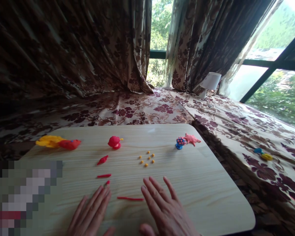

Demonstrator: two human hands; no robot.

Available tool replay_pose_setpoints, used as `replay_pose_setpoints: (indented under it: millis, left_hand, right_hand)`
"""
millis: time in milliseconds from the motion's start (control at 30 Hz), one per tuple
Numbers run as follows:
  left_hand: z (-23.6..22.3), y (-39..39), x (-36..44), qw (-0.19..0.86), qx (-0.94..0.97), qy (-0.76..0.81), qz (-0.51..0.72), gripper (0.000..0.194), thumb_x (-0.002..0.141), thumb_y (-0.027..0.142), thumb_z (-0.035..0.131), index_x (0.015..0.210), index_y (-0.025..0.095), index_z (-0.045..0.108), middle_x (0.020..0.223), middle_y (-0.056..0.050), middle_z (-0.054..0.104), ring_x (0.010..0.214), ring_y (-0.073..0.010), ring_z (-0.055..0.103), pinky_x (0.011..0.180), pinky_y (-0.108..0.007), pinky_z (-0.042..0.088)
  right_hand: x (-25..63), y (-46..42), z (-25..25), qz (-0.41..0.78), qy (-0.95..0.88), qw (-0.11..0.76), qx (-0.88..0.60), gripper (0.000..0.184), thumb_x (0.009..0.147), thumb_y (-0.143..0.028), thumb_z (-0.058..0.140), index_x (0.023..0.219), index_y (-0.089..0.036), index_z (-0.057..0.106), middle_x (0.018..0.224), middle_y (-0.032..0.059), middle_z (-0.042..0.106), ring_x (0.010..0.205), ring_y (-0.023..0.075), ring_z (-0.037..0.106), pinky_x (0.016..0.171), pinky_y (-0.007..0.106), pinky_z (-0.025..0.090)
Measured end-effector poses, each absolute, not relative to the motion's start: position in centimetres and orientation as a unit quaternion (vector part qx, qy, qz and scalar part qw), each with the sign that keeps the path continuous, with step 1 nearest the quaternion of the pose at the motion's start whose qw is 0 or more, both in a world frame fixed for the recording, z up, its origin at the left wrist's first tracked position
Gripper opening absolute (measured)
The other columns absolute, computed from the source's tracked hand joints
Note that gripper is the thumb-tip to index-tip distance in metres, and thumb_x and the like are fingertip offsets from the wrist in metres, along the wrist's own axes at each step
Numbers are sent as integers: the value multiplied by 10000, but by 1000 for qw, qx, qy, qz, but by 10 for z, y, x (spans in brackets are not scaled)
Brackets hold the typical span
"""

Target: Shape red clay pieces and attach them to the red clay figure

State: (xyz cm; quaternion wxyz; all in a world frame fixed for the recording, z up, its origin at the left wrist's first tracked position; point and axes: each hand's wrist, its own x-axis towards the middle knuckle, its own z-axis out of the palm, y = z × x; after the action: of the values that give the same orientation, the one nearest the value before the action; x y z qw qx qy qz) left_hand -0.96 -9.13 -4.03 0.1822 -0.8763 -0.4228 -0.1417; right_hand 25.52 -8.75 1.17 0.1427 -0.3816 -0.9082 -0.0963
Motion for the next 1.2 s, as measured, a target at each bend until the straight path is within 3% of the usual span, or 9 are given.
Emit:
replay_pose_setpoints:
  millis: [100,200,367,433,533,700,867,1000,1200]
  left_hand:
    - [-30,-88,4,179,-884,-408,-140,529,785,296,520,1290,148,463,1329,-126,520,1236,-274,443,1104,-439,122]
    - [-28,-85,12,192,-887,-395,-144,511,784,329,528,1274,188,492,1305,-136,540,1208,-304,471,1079,-470,145]
    - [-30,-85,10,215,-896,-364,-135,509,781,371,530,1260,198,513,1245,-152,588,1146,-295,524,1094,-474,90]
    - [-29,-86,8,217,-899,-356,-132,504,784,378,524,1254,197,521,1238,-144,596,1135,-284,530,1104,-471,61]
    - [-26,-85,8,218,-892,-376,-127,513,785,412,512,1241,179,536,1257,-143,582,1156,-291,508,1110,-474,37]
    - [-26,-84,4,238,-906,-328,-123,485,789,444,505,1205,202,566,1203,-120,625,1117,-278,520,1111,-486,17]
    - [-25,-81,4,236,-898,-355,-108,490,799,439,485,1213,188,559,1247,-127,593,1150,-296,496,1105,-508,0]
    - [-26,-82,-2,250,-904,-326,-115,463,807,439,479,1208,221,558,1205,-97,627,1122,-278,508,1106,-507,7]
    - [-21,-82,6,231,-896,-358,-126,500,801,421,483,1235,177,537,1262,-130,580,1167,-290,483,1106,-500,26]
  right_hand:
    - [255,-91,7,-109,-912,148,-367,581,883,-494,432,1296,-87,461,1349,120,480,1320,211,336,1124,408,152]
    - [248,-95,-6,-138,-919,152,-336,566,899,-548,365,1250,-132,517,1334,69,508,1293,204,378,1138,410,62]
    - [242,-100,-14,-174,-926,150,-301,318,967,-296,358,1176,-197,577,1280,2,565,1206,172,479,1130,454,-17]
    - [242,-100,-11,-174,-925,146,-304,328,965,-324,361,1173,-196,580,1278,0,568,1199,169,483,1131,449,-29]
    - [243,-98,-7,-163,-921,144,-324,508,939,-500,300,1184,-153,578,1269,33,578,1223,182,458,1136,409,-41]
    - [245,-100,-9,-193,-928,146,-285,314,965,-299,364,1192,-230,570,1286,-34,563,1219,172,462,1132,470,-12]
    - [244,-98,-9,-193,-923,139,-303,387,967,-372,317,1177,-185,583,1283,6,568,1233,183,450,1137,445,-3]
    - [245,-100,-10,-210,-923,153,-283,304,968,-273,357,1150,-230,596,1269,-30,578,1209,171,474,1131,481,3]
    - [244,-98,-6,-194,-923,143,-300,327,967,-304,352,1177,-202,581,1273,2,575,1215,185,471,1127,486,-19]
